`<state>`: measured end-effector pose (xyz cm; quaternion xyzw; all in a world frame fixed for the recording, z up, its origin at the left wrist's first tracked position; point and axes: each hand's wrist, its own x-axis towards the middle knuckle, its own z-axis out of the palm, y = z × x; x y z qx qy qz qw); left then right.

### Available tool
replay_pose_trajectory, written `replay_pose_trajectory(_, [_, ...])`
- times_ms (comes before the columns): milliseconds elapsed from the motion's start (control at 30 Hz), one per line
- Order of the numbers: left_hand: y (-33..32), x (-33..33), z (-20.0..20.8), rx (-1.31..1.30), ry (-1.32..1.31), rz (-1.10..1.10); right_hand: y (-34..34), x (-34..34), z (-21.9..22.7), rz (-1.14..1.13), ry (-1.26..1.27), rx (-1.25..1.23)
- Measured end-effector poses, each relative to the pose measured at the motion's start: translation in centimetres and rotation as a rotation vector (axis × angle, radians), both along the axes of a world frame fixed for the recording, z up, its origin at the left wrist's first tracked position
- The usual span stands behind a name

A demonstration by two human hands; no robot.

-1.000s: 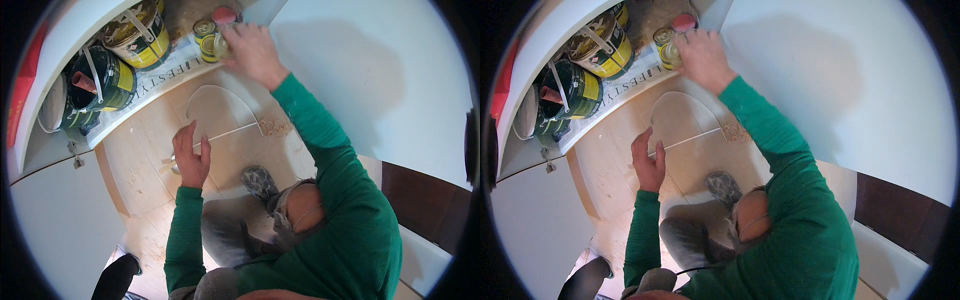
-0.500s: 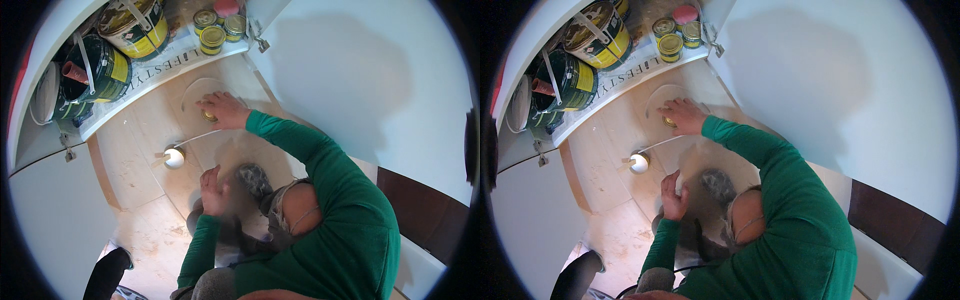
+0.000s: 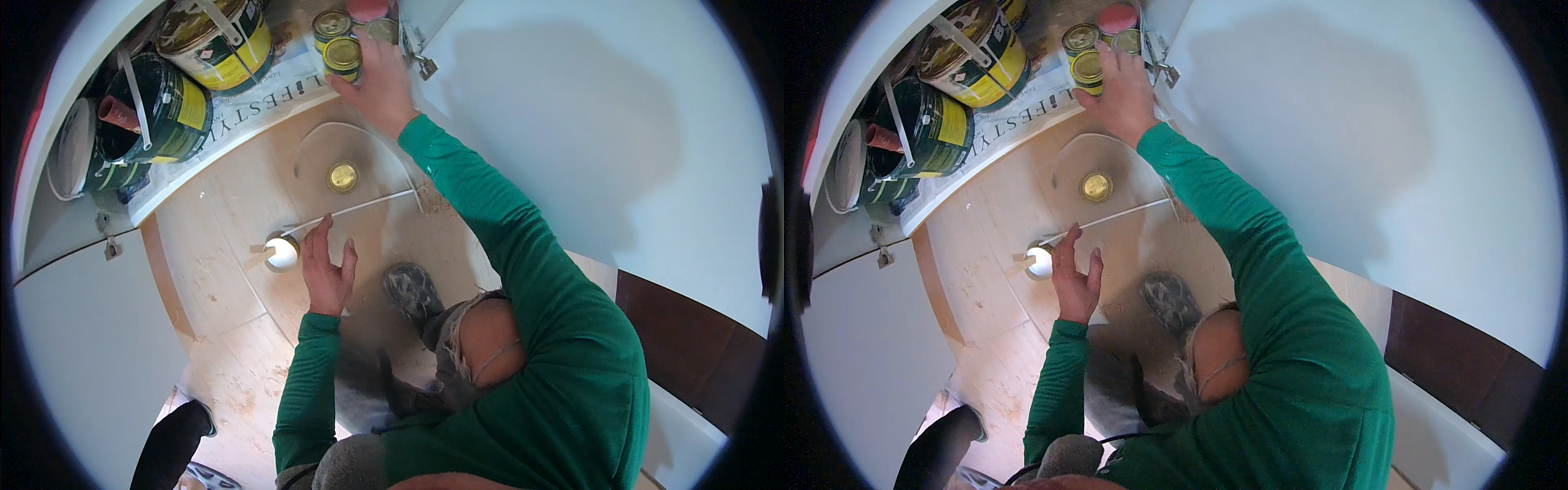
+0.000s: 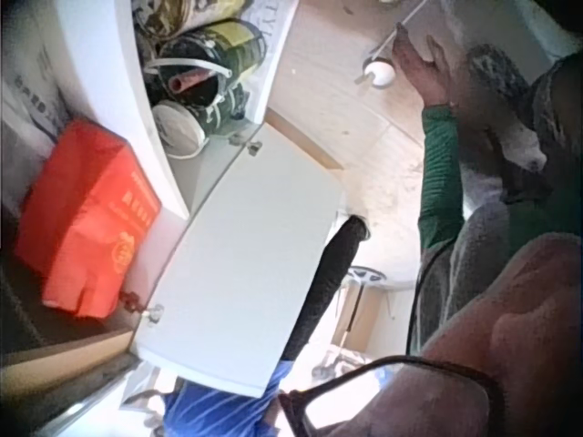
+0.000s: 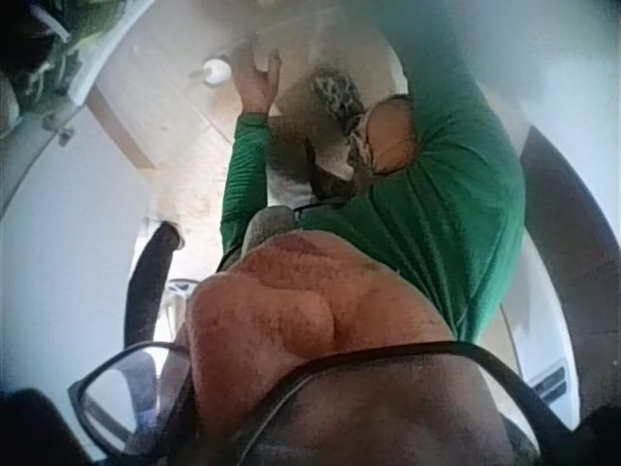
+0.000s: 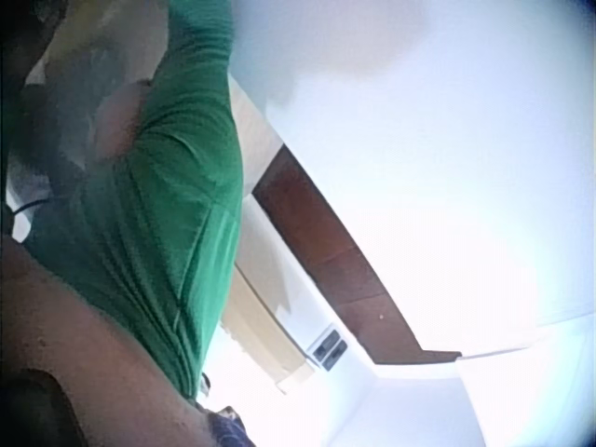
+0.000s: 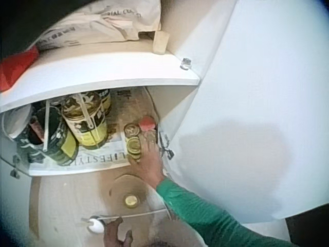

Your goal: The person handles a small stick, then picks up a small container and walks to a cabinet. They open the cabinet, retrieve a paint bucket, and pour some of its contents into the small container.

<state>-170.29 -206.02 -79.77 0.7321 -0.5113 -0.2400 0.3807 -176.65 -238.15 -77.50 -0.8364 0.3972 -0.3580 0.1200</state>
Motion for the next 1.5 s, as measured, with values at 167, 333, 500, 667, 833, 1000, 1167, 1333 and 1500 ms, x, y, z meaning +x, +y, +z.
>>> replay_pose_trajectory(167, [-1.2, 0.1, -1.0, 0.045, 0.045, 0.036, -0.7, 0.9, -0.8, -0.009, 0.181, -0.073])
replay_pose_trajectory(333, [-2.3, 0.5, -3.2, 0.149, 0.062, 0.079, -2.2, 0.6, -1.5, 0.011, 0.184, -0.110])
replay_pose_trajectory(500, [-6.3, 1.1, -6.3, 0.066, -0.023, 0.074, -1.0, 1.1, 0.8, -0.006, 0.058, -0.291])
replay_pose_trajectory(667, [-10.3, 2.3, -10.4, 0.081, 0.039, -0.048, 1.7, -0.7, -0.4, 0.105, -0.101, 0.147])
replay_pose_trajectory(833, [-10.2, 4.9, -9.5, 0.113, 0.625, 0.127, 3.3, -3.3, 0.1, 0.171, -0.040, 0.331])
replay_pose_trajectory(1000, [-8.3, 8.1, -5.6, 0.043, 0.835, 0.179, 4.4, -4.4, -2.9, 0.208, -0.007, 0.369])
replay_pose_trajectory(1167, [-6.8, 10.5, -3.5, 0.081, 0.959, 0.241, 6.5, -4.0, -5.4, 0.279, 0.076, 0.481])
replay_pose_trajectory(1333, [-5.5, 11.7, -2.5, 0.009, 1.050, 0.270, 8.7, -3.8, -8.0, 0.402, 0.186, 0.444])
replay_pose_trajectory(1500, [-3.8, 13.3, -0.4, -0.038, 1.001, 0.067, 10.1, -5.0, -10.8, 0.457, 0.233, 0.414])
